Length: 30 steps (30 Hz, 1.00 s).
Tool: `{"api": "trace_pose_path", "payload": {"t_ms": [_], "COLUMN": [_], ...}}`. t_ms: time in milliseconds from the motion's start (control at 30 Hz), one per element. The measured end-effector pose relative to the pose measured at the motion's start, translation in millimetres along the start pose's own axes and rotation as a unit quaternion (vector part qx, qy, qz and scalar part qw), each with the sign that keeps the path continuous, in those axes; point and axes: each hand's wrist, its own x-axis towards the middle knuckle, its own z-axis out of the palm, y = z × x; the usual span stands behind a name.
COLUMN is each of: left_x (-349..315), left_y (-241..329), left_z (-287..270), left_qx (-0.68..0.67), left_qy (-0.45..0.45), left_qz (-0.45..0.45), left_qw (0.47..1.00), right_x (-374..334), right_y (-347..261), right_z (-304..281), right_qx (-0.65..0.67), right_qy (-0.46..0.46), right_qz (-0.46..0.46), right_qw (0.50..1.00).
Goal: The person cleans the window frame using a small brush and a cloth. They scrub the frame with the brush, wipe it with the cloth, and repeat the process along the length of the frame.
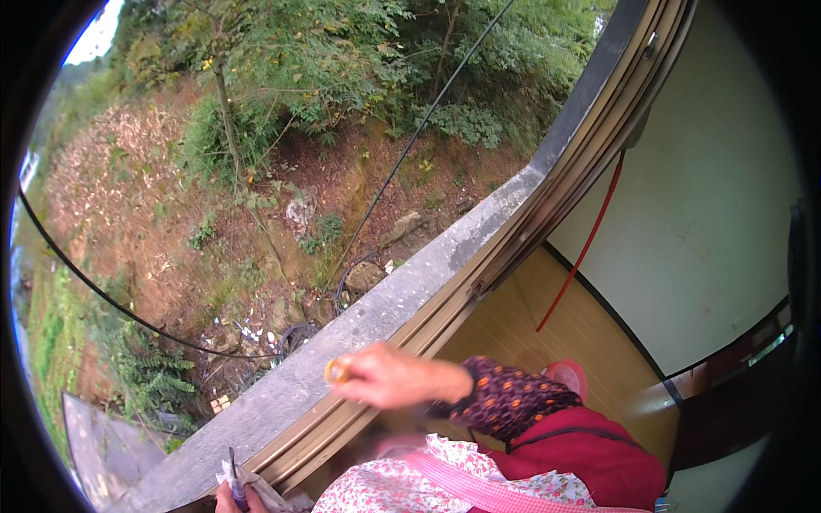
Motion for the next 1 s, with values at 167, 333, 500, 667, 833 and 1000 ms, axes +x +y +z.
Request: {"api": "trace_pose_path", "payload": {"t_ms": [167, 333, 500, 667, 833, 1000], "left_x": [18.2, 26.1, 19.9, -5.5, -18.7, -47.5], "left_y": [62.2, 71.7, 70.9, 78.9, 77.8, 54.7], "left_z": [-5.0, -14.0, -13.6, -42.7, -77.4, -98.1], "left_qx": [-0.063, -0.001, -0.096, -0.147, -0.066, -0.062], "left_qy": [0.003, -0.006, 0.043, 0.075, 0.059, 0.114], "left_qz": [-0.131, -0.066, -0.026, 0.036, 0.065, 0.006], "left_qw": [0.989, 0.998, 0.994, 0.986, 0.994, 0.992], "right_x": [29.9, 20.2, -16.3, -6.2, 33.2, 69.5], "right_y": [-37.9, -60.7, -35.1, -43.2, -65.4, -99.0], "right_z": [92.4, 78.4, 17.1, 49.2, 103.7, 166.5], "right_qx": [0.369, 0.420, 0.021, -0.003, 0.045, 0.380], "right_qy": [-0.135, -0.069, 0.182, 0.099, 0.007, -0.113], "right_qz": [0.066, 0.022, 0.010, 0.106, 0.038, 0.118], "right_qw": [0.917, 0.905, 0.983, 0.989, 0.998, 0.911]}}
